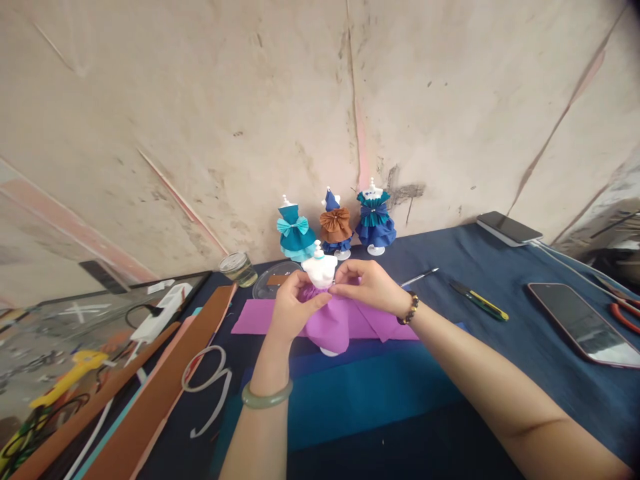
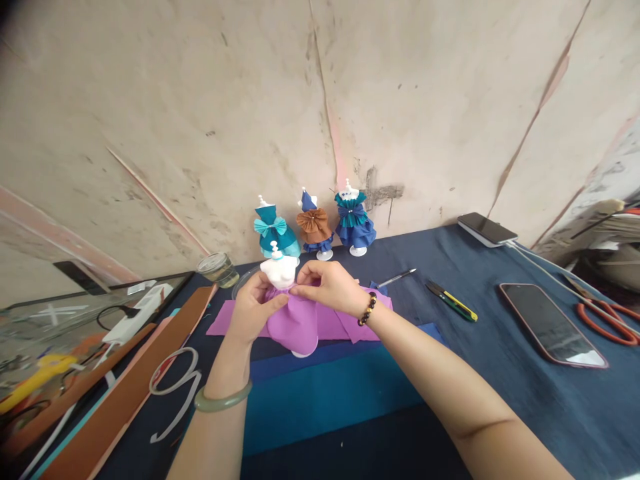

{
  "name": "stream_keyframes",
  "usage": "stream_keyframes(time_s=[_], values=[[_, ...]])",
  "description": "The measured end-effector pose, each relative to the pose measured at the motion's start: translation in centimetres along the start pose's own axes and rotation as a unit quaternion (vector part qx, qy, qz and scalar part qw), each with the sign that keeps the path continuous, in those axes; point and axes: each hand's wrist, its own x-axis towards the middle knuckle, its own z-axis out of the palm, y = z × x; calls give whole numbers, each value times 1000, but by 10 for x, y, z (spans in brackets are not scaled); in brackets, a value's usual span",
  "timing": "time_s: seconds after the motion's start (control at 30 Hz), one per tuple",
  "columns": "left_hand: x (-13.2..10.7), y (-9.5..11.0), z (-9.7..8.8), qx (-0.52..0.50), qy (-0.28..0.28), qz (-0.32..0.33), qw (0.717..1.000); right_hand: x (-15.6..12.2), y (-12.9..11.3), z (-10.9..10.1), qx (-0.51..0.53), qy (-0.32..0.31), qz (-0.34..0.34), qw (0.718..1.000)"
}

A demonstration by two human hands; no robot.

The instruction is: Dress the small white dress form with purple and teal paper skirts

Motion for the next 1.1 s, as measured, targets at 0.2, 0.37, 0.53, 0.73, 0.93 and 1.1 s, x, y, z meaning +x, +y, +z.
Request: stream_keyframes(time_s=[0.2,0.37,0.53,0.73,0.93,1.1], values=[[-2,7,2,13,9,3,1000,-1,-3,-5,-22,-54,-18,998],[-2,6,-2,12,15,8,1000,-1,-1,-9,-56,-59,-55,995],[-1,5,-3,15,10,11,1000,1,0,-8,-53,-75,-111,990],[-1,2,-6,17,3,-5,1000,0,1,-3,-21,-51,-83,995],[0,2,-7,35,0,-7,999,-1,1,1,15,-46,-76,996],[-1,4,-7,36,-10,-5,999,0,0,2,12,-26,-74,997]])
